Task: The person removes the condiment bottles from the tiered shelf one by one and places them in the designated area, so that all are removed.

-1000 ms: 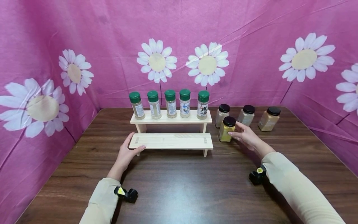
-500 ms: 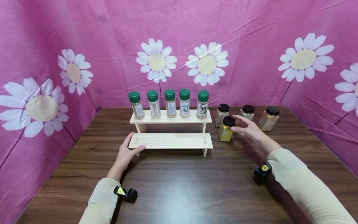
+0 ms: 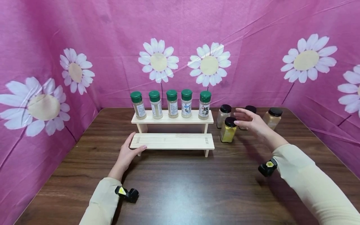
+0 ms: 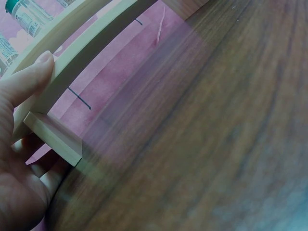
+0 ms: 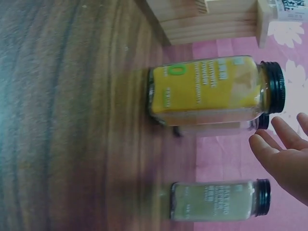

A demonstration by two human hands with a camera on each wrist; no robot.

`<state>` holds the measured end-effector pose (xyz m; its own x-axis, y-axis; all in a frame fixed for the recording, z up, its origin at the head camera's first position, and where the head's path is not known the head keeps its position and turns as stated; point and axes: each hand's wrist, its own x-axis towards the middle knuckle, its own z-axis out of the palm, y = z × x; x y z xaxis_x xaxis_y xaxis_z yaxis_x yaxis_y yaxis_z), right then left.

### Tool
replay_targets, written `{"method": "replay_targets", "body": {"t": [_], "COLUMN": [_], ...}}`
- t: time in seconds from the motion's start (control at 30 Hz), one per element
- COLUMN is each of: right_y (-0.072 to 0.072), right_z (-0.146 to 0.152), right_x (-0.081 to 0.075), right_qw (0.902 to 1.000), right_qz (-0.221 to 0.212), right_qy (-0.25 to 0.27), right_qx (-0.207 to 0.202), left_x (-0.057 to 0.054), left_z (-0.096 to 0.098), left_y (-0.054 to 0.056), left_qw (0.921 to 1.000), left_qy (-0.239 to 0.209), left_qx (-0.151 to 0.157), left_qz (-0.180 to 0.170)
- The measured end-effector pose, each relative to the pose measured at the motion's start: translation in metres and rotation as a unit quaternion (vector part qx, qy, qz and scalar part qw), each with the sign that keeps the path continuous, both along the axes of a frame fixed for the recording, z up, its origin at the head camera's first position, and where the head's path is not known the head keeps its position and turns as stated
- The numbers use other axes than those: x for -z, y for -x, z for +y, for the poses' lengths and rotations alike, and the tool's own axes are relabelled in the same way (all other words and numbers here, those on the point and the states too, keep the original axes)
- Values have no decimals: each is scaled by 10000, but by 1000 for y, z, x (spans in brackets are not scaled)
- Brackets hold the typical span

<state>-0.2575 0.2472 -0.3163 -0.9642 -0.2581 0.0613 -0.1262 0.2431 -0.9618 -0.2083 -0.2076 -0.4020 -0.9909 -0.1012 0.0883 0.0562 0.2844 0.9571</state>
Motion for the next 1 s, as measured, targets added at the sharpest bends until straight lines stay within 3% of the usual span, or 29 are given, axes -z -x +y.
{"method": "replay_targets", "body": {"t": [0.33, 0.63, 1.0], "right_y": [6, 9, 13], "right_z": [-11, -32, -71], "right_x": [-18, -26, -28], "right_qw": [9967, 9983, 9966], "right_qz": [196, 383, 473], "right_qy": [746, 411, 675], "right_qx": [-261, -126, 20], "left_x": [-1, -1, -2], "left_z": [0, 0, 1], "left_y": [1, 0, -2], "left_qw": [10000, 10000, 10000], "left_qy": [-30, -8, -57], "left_qx": [33, 49, 0], "left_qz": [50, 32, -32]}}
